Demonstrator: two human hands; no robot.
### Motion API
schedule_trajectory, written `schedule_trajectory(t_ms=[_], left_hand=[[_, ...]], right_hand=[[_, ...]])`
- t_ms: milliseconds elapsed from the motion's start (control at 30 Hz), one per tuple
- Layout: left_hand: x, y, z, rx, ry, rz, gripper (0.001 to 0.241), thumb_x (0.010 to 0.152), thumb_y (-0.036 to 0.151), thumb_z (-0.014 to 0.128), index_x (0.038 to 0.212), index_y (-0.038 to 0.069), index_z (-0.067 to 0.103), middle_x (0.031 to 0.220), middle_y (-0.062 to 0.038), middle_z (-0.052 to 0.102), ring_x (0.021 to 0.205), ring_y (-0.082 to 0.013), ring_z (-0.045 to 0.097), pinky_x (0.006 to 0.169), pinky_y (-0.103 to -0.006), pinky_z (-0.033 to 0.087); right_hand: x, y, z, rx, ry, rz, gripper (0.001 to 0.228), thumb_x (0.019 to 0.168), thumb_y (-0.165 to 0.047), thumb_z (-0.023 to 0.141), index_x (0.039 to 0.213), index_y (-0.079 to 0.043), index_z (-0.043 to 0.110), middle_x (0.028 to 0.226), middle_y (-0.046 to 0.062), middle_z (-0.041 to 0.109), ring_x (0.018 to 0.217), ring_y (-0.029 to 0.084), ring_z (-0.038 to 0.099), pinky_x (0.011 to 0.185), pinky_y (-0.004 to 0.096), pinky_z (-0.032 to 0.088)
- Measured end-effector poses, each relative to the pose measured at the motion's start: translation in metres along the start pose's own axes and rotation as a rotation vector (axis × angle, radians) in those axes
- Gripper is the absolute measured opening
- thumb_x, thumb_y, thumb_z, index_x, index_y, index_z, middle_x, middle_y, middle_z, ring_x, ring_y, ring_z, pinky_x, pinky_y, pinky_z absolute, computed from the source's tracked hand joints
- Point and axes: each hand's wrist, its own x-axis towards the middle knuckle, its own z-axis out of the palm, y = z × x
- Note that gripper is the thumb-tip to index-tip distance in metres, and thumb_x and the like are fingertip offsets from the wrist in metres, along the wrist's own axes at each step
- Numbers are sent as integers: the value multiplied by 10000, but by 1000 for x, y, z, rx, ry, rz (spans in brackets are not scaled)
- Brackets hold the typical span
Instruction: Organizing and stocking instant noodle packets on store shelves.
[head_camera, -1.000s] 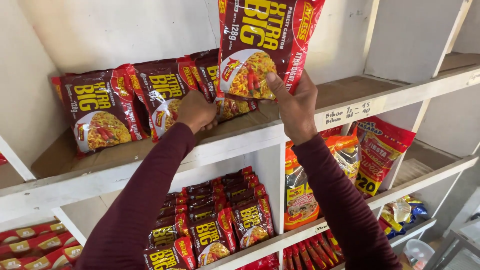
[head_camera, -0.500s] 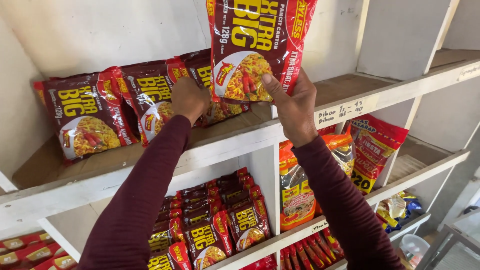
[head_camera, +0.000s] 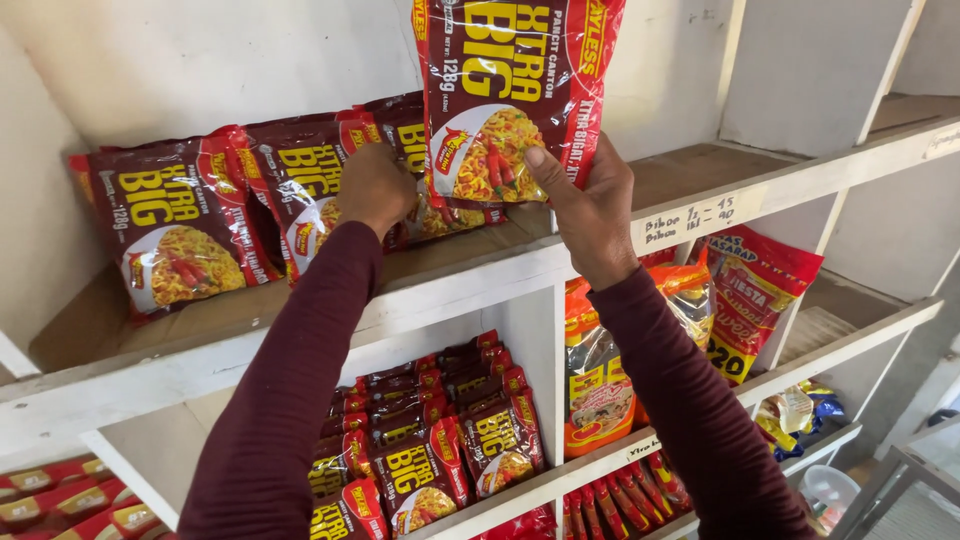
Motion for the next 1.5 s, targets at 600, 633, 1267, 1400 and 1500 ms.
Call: schedule_trajectory(t_ms=[600,633,1267,1400,1500], left_hand=[[-33,-91,-129,411,186,-30,371,924,317,813,726,16,721,690,-209,679,661,-390,694,634,-498,563],[-32,-85,-130,348,147,-69,364,948,303,789,735,16,718,683,-206,678,655,-384,699,649,-492,569],[-39,-29,-129,329,335,-40,286,1016,257,756,1038,-24,704,824,-177,728,718,-322,730,619,-470,580],[-60,39,-121,-415,-164,-213,490,876,366,845,1205,70,634,970,-64,729,846,-156,720,706,-351,611],[-58,41,-93,-665,-383,-318,469,819,226,846,1203,65,630,974,-66,744,800,-126,717,670,-316,616]], right_hand=[[-1,48,34,-41,11,98,408,996,-243,724,1279,22,597,1131,94,751,995,127,722,848,300,634],[-2,50,33,-46,24,126,411,987,-247,725,1268,21,593,1119,95,752,971,127,729,808,293,644],[2,52,27,-142,-13,305,410,975,-283,700,1261,-22,566,1060,46,734,856,73,704,615,228,613],[0,59,24,-72,-20,320,386,1025,-296,655,1263,-4,571,1041,39,708,852,89,656,656,258,572],[3,66,19,14,-59,302,411,1064,-307,606,1332,-1,549,1137,43,693,1000,102,631,847,283,538]])
